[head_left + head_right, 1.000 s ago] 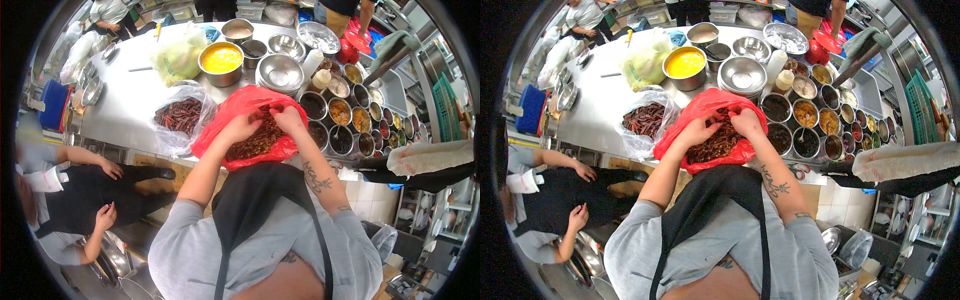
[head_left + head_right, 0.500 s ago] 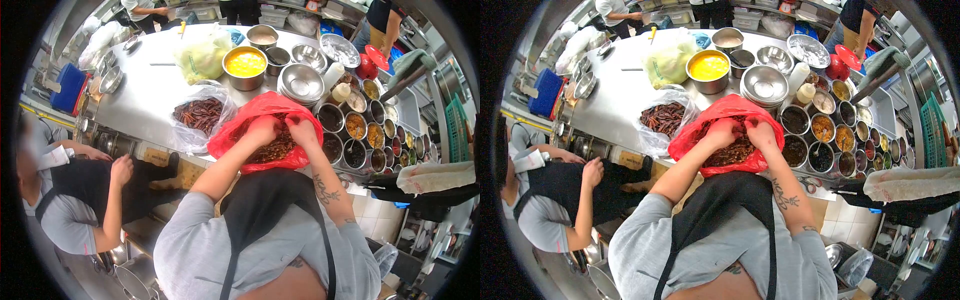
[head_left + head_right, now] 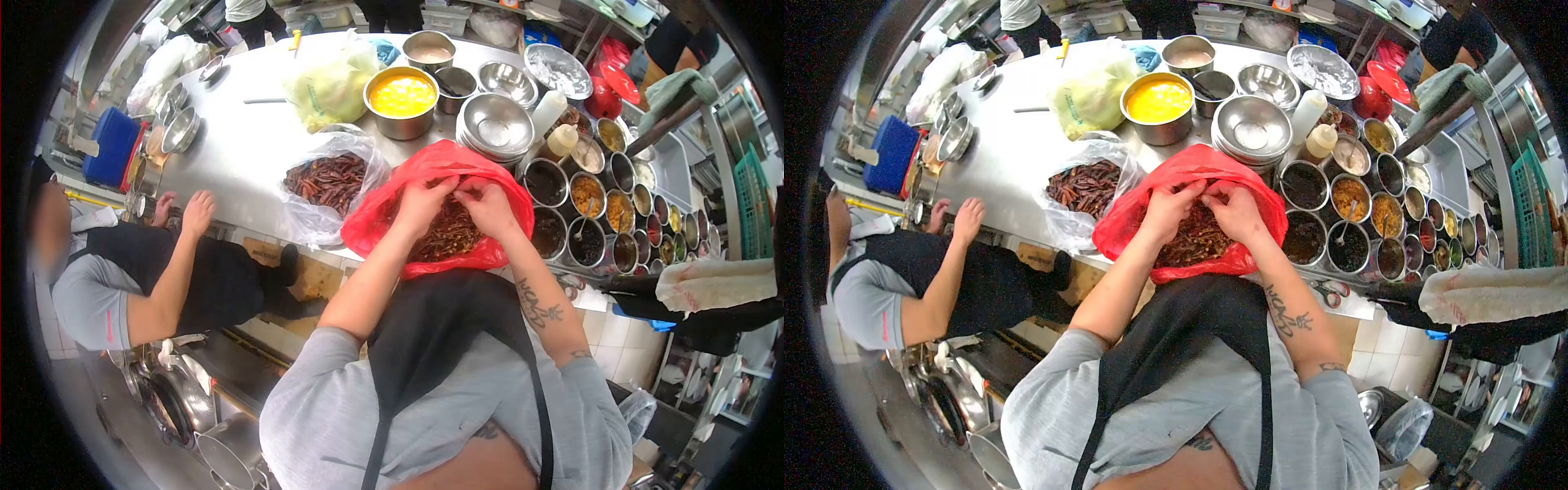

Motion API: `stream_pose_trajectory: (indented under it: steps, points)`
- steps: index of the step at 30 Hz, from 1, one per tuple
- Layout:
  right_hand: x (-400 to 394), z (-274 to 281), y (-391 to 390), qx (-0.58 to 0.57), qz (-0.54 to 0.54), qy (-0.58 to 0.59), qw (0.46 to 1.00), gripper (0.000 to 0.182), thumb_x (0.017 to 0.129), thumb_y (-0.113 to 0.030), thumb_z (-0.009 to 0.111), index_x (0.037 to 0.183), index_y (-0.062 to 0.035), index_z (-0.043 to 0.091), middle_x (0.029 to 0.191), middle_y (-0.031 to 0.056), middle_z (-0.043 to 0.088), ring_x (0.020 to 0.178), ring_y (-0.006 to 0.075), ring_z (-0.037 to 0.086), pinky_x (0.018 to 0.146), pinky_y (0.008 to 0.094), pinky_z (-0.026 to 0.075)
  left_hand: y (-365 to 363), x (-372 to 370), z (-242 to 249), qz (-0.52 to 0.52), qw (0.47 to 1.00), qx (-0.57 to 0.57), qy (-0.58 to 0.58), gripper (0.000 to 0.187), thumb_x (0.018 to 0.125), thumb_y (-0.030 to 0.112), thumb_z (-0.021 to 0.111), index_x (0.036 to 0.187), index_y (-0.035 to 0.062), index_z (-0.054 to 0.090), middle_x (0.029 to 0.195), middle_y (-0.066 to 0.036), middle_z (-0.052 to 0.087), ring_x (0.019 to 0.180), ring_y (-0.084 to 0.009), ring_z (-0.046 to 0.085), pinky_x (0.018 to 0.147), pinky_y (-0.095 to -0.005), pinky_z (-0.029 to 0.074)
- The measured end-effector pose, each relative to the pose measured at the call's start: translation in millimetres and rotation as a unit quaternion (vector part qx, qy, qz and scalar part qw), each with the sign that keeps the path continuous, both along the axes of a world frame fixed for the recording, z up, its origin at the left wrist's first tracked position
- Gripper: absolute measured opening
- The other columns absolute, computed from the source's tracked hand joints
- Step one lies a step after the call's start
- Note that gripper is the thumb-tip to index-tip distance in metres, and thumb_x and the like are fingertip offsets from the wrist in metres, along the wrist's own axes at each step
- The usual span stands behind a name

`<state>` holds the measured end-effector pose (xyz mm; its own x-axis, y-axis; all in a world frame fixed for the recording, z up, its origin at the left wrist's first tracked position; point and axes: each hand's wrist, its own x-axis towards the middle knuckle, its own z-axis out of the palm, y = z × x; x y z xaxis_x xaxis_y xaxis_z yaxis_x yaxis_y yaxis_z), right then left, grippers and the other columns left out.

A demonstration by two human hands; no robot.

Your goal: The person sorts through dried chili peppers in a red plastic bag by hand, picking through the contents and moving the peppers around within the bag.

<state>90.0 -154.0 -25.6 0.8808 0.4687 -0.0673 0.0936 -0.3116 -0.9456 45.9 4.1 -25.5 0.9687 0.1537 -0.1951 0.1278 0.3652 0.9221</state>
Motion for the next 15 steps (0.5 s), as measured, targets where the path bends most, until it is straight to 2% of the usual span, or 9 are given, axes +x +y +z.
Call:
stream_pose_trajectory:
  steps: [2,4,5,7,8,10,11,14,15]
  points:
    - [1.0,-7.9,0.8,0.068,0.006,0.023,0.997,0.017,0.09,-0.014,0.068,0.096,0.0013,0.07,0.082,0.0079,0.07,0.08,0.0119,0.062,0.078,0.0293,0.05,3.6,-1.0,-4.8,-0.013,0.992,-0.108,0.07,0.013,0.093,0.021,0.068,0.099,0.0092,0.069,0.082,0.004,0.062,0.064,-0.0028,0.045,0.049,-0.0192,0.027]
    - [0.1,-12.9,2.2,0.183,0.034,0.059,0.981,0.016,0.09,-0.013,0.068,0.096,0.0011,0.07,0.08,0.0071,0.069,0.08,0.0116,0.062,0.077,0.028,0.049,13.8,1.8,-17.1,-0.069,0.963,-0.246,0.084,0.013,0.094,0.023,0.067,0.096,0.0106,0.068,0.079,0.005,0.059,0.062,-0.0039,0.045,0.049,-0.02,0.027]
    - [-0.6,-12.4,1.1,0.185,0.043,0.067,0.98,0.014,0.09,-0.012,0.068,0.095,0.0008,0.07,0.08,0.0062,0.069,0.079,0.0112,0.062,0.076,0.0278,0.049,16.8,3.1,-22.9,-0.098,0.94,-0.314,0.091,0.013,0.094,0.024,0.067,0.095,0.0113,0.068,0.077,0.006,0.057,0.061,-0.0044,0.045,0.048,-0.0203,0.028]
    - [-2.3,-4.1,-0.1,0.189,0.062,0.081,0.977,0.011,0.09,-0.01,0.067,0.094,0.0003,0.07,0.08,0.0043,0.068,0.079,0.0103,0.061,0.074,0.0273,0.049,16.8,2.4,-27.3,-0.086,0.955,-0.268,0.089,0.013,0.096,0.024,0.065,0.095,0.0113,0.067,0.077,0.006,0.056,0.06,-0.0044,0.044,0.048,-0.0208,0.028]
    - [-2.5,4.1,-0.8,0.119,0.051,0.057,0.99,0.009,0.09,-0.008,0.067,0.093,0.0003,0.069,0.08,0.0034,0.068,0.078,0.0099,0.061,0.073,0.0276,0.049,16.1,1.9,-25.3,-0.079,0.962,-0.244,0.088,0.013,0.096,0.024,0.065,0.095,0.0113,0.067,0.076,0.006,0.055,0.06,-0.0045,0.043,0.048,-0.021,0.028]
    - [-4.1,19.6,-2.4,-0.023,0.027,0.012,0.999,0.006,0.091,-0.005,0.065,0.09,0.0002,0.068,0.081,0.0015,0.068,0.078,0.009,0.06,0.072,0.0281,0.049,13.5,-1.6,-12.1,-0.052,0.988,-0.118,0.084,0.013,0.097,0.023,0.063,0.092,0.0111,0.064,0.075,0.005,0.054,0.057,-0.0048,0.04,0.048,-0.0212,0.026]
    - [-3.7,18.1,-2.5,-0.01,0.027,0.017,0.999,0.006,0.091,-0.005,0.065,0.09,0.0001,0.068,0.081,0.0012,0.067,0.077,0.0089,0.059,0.072,0.0282,0.049,11.9,-3.2,-5.8,-0.038,0.995,-0.054,0.081,0.013,0.097,0.022,0.062,0.09,0.011,0.063,0.075,0.005,0.054,0.055,-0.005,0.039,0.047,-0.0213,0.026]
    - [-0.8,1.4,-2.7,0.046,0.036,0.023,0.998,0.006,0.09,-0.006,0.066,0.091,-0.0003,0.068,0.079,0.0016,0.067,0.074,0.009,0.059,0.07,0.0282,0.049,9.7,-3.1,-10.9,-0.046,0.997,-0.011,0.066,0.016,0.099,0.025,0.06,0.096,0.0097,0.064,0.079,0.003,0.056,0.06,-0.0051,0.041,0.047,-0.0208,0.027]
    - [0.5,-7.3,-2.7,0.077,0.045,0.018,0.996,0.008,0.09,-0.007,0.066,0.093,-0.0004,0.069,0.079,0.0026,0.067,0.074,0.0092,0.058,0.07,0.028,0.049,10.6,-2.4,-13.7,-0.067,0.992,-0.092,0.061,0.016,0.099,0.025,0.061,0.096,0.0092,0.065,0.078,0.003,0.056,0.059,-0.0048,0.042,0.047,-0.0209,0.027]
